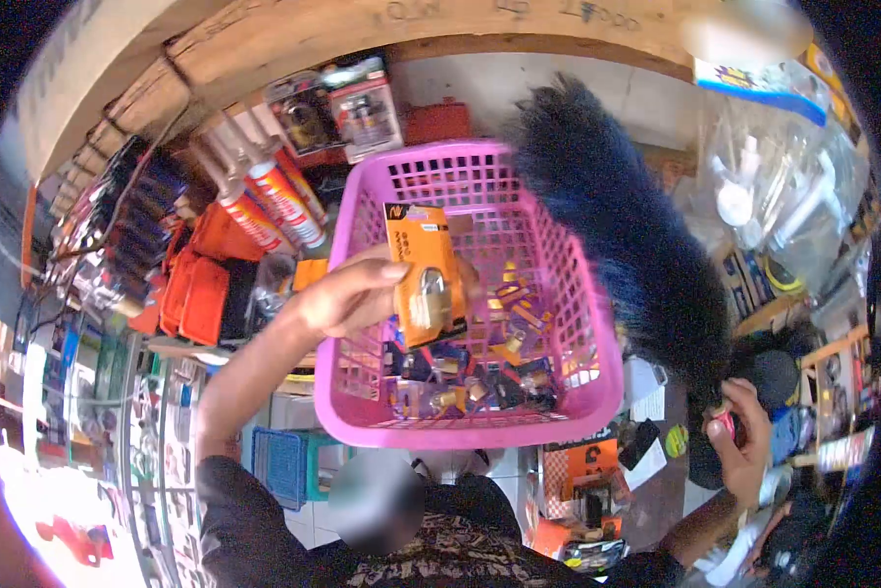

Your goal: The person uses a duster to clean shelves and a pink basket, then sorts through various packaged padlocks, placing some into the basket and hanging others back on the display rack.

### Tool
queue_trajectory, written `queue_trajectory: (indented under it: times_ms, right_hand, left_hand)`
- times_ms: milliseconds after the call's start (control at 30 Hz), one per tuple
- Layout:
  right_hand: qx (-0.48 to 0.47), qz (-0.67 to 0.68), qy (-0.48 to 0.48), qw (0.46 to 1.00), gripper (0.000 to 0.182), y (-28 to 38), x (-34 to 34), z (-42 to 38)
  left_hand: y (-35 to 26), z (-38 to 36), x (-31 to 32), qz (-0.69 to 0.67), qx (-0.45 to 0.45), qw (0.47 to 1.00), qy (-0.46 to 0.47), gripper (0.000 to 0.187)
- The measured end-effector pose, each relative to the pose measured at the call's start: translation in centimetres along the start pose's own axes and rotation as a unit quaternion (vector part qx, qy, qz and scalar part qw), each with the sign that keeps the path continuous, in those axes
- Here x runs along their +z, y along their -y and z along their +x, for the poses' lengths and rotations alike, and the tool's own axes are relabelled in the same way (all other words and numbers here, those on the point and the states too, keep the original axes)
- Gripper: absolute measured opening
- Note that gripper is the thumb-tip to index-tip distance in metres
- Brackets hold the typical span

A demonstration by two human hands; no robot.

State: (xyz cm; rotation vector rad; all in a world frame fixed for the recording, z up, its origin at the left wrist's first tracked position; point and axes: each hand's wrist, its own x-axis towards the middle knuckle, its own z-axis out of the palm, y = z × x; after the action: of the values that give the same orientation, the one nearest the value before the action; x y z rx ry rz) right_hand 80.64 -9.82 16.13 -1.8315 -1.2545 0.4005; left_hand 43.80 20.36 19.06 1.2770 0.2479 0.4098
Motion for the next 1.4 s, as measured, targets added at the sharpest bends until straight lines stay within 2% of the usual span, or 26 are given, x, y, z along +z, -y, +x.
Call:
queue_trajectory:
  times_ms: [67,200,267,333,400,467,567,667,700,733,800,867,900,933,967,1000,1033,1067,1133,1167,1200,1267,1300,1333,1367,1400]
  right_hand:
    - [0.015,0.016,0.045,0.999,0.051,-0.3,-0.2,0.0]
    - [-0.050,-0.006,0.026,0.998,0.052,-2.8,-0.1,-1.3]
    - [0.013,0.065,0.096,0.993,0.054,-3.7,-0.8,-1.7]
    - [0.003,0.112,0.125,0.986,0.057,-4.6,-0.7,-1.9]
    - [-0.055,0.255,0.088,0.961,0.044,-6.7,0.6,-2.2]
    - [-0.140,0.131,0.277,0.941,0.031,-0.7,1.0,-0.2]
    - [-0.206,0.170,0.381,0.885,0.032,0.4,3.8,0.4]
    - [-0.259,0.089,0.376,0.885,0.034,5.7,7.5,-0.4]
    - [-0.269,0.088,0.384,0.879,0.034,6.4,8.6,-0.8]
    - [-0.210,0.120,0.405,0.882,0.034,6.6,9.7,-1.5]
    - [-0.152,0.147,0.427,0.879,0.033,7.5,12.3,-2.8]
    - [-0.109,0.177,0.435,0.876,0.035,9.5,15.4,-3.9]
    - [-0.068,0.194,0.457,0.865,0.034,12.3,17.1,-4.7]
    - [-0.027,0.209,0.478,0.853,0.035,14.8,18.4,-5.4]
    - [0.035,0.184,0.470,0.863,0.037,11.2,20.2,-5.2]
    - [-0.010,0.126,0.541,0.831,0.049,10.7,22.3,-4.0]
    - [-0.013,0.166,0.509,0.844,0.044,11.6,24.2,-5.2]
    - [-0.051,0.162,0.527,0.832,0.036,12.8,26.3,-5.6]
    - [-0.076,0.130,0.523,0.839,0.030,16.6,29.5,-7.2]
    - [-0.074,0.129,0.518,0.843,0.030,17.2,31.1,-8.3]
    - [-0.102,0.152,0.492,0.851,0.028,17.4,33.0,-9.3]
    - [-0.127,0.172,0.458,0.863,0.026,17.3,35.5,-10.4]
    - [-0.130,0.162,0.458,0.865,0.026,17.3,36.3,-10.8]
    - [-0.132,0.151,0.458,0.866,0.027,17.2,37.2,-11.1]
    - [-0.118,0.160,0.459,0.866,0.026,16.4,37.7,-11.4]
    - [-0.116,0.157,0.455,0.869,0.026,15.2,38.0,-11.6]
  left_hand:
    - [0.1,-2.7,0.2,-0.026,-0.007,1.000,-0.015,0.087]
    - [1.1,-7.4,0.2,0.009,0.103,0.993,-0.061,0.092]
    - [1.9,-10.2,0.2,-0.011,0.128,0.989,-0.079,0.091]
    - [2.8,-12.7,0.5,-0.005,0.134,0.980,-0.147,0.092]
    - [3.5,-14.8,1.1,-0.010,0.158,0.972,-0.175,0.087]
    - [4.6,-16.9,1.7,-0.046,0.174,0.962,-0.205,0.085]
    - [6.0,-20.3,1.8,-0.083,0.192,0.953,-0.219,0.079]
    - [7.3,-23.8,2.7,-0.145,0.220,0.935,-0.240,0.068]
    - [7.9,-24.6,3.0,-0.179,0.213,0.902,-0.331,0.066]
    - [8.4,-25.7,3.0,-0.214,0.202,0.861,-0.416,0.063]
    - [9.3,-28.1,2.3,-0.245,0.243,0.855,-0.387,0.054]
    - [9.5,-30.4,2.4,-0.261,0.157,0.819,-0.486,0.050]
    - [9.6,-31.3,2.8,-0.208,0.150,0.837,-0.482,0.044]
    - [11.0,-31.8,3.2,-0.255,0.154,0.803,-0.516,0.037]
    - [12.4,-32.2,3.5,-0.300,0.157,0.766,-0.547,0.029]
    - [12.4,-34.0,3.7,-0.022,0.042,0.842,-0.538,0.023]
    - [12.3,-35.7,4.0,0.260,-0.077,0.836,-0.478,0.019]
    - [14.2,-36.2,3.6,0.262,-0.074,0.838,-0.474,0.019]
    - [18.8,-37.0,2.0,0.249,0.121,0.844,-0.459,0.023]
    - [14.3,-37.5,3.6,0.177,-0.053,0.874,-0.449,0.029]
    - [15.9,-38.0,2.6,0.178,-0.052,0.878,-0.442,0.029]
    - [20.6,-38.9,0.0,-0.026,0.116,0.906,-0.407,0.044]
    - [16.4,-40.4,1.7,0.233,-0.012,0.817,-0.528,0.036]
    - [17.1,-41.1,0.9,0.322,0.102,0.753,-0.564,0.036]
    - [17.4,-42.4,-0.5,-0.036,0.186,0.845,-0.500,0.035]
    - [17.6,-43.5,-1.8,-0.389,0.239,0.811,-0.365,0.035]
